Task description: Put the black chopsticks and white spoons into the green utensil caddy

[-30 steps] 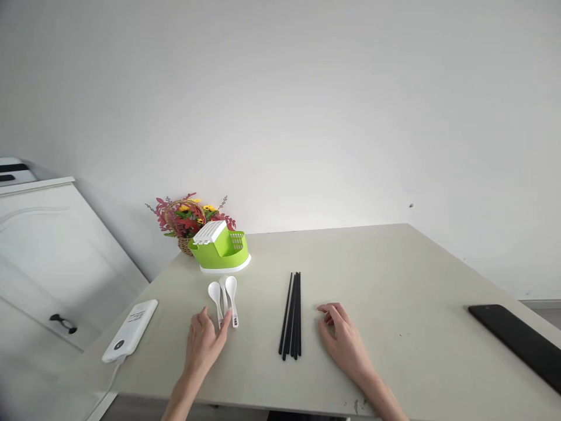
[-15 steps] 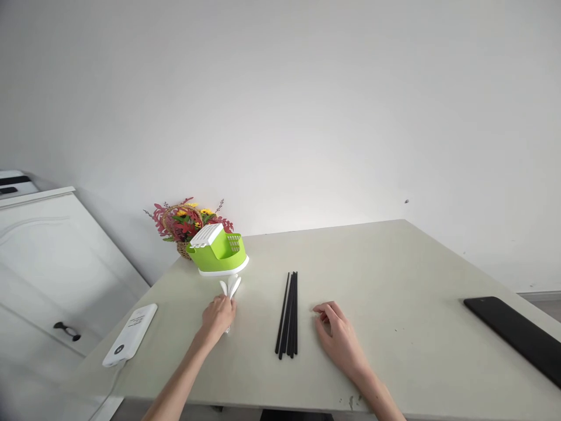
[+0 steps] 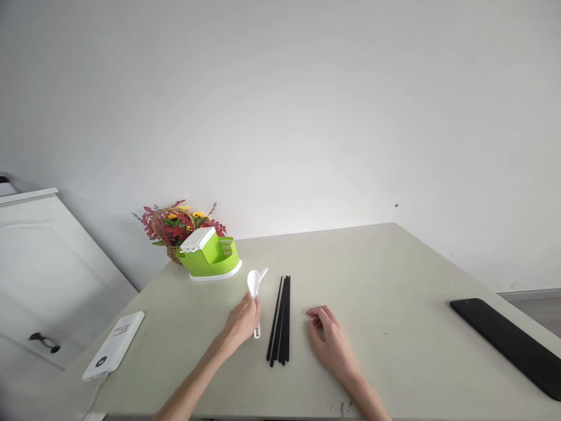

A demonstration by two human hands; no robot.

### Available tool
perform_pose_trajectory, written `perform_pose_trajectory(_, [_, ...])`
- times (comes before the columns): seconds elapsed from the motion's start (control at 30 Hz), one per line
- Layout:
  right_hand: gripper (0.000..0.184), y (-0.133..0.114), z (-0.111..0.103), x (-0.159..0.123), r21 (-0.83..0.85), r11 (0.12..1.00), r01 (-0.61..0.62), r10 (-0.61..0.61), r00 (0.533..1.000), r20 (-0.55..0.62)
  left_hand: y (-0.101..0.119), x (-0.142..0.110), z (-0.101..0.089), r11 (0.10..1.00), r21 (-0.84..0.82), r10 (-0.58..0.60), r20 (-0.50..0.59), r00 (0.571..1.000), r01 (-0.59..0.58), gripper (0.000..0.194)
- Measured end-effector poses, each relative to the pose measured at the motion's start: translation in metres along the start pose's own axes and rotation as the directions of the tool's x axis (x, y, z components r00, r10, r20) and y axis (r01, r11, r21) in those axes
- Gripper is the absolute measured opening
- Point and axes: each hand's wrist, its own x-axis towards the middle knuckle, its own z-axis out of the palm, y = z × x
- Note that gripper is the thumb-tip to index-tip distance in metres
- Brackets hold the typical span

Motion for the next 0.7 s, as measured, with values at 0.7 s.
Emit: perform_pose_trajectory(0.7, [0.043,0.010,-0.012,0.037,0.212,0.916,-0.341,0.349,0.937,-0.001,0.118,-0.029,0.027,0.897,-0.330,0.347,0.118,0.930,-0.293,0.039])
